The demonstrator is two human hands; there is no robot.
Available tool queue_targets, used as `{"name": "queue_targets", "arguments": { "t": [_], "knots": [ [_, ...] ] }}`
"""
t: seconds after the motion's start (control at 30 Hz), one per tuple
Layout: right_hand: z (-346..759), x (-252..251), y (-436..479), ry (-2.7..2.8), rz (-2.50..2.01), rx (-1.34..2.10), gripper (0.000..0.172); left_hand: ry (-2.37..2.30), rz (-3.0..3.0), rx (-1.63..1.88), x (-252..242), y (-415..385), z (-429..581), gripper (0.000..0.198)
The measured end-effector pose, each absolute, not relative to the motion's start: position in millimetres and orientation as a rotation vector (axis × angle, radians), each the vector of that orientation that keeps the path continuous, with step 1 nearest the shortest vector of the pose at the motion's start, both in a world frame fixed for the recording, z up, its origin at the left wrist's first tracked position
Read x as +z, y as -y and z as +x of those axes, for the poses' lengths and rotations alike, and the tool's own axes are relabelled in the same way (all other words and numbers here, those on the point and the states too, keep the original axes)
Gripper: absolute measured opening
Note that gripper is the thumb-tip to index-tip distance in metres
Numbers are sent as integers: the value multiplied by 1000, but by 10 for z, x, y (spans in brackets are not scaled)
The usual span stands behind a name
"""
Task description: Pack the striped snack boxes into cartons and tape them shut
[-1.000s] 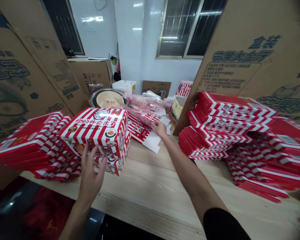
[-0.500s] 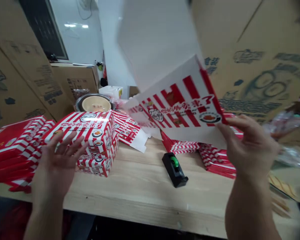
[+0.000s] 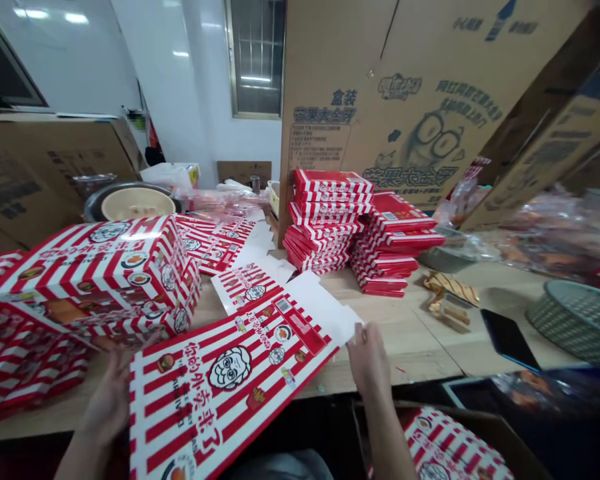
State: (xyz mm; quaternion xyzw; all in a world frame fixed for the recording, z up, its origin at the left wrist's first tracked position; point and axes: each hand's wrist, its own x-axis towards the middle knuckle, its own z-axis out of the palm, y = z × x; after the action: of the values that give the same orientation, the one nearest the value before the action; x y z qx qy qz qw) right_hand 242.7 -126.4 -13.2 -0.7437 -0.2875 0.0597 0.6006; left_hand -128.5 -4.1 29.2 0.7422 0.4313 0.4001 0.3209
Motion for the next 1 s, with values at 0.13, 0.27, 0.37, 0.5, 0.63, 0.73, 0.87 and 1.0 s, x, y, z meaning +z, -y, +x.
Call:
{"name": "queue_targets", "arguments": {
  "t": [0.13,0.27,0.37,0.5,0.63,0.73,0.87,1.0],
  "knots": [
    [2446,-257,1200,406,-1596,342,61,-1192,1485,503,-143,117,-1454,40],
    [2405,-21,1201,476,-1445,576,39,-1310,2154,272,-94,162,-1165,31],
    [2300,338,1243,587,-1283,671,33,-1092,2549,590,459,150,-575,35],
    [2229,955,1240,731,-1051,654,35,-516,2929,959,1599,-33,281,63],
    [2349,1447,1130,865,-1023,681,62,-114,3124,962,2354,-86,605,26],
    [2397,1596,1056,1145,-1038,821,68,57,3261,1027,2340,151,479,20],
    [2179,1604,972,1644,-1277,717,63,174,3507,882,1991,448,258,28],
    [1993,1619,803,1800,-1351,431,36,163,3504,1033,1996,483,181,23]
  ]
}}
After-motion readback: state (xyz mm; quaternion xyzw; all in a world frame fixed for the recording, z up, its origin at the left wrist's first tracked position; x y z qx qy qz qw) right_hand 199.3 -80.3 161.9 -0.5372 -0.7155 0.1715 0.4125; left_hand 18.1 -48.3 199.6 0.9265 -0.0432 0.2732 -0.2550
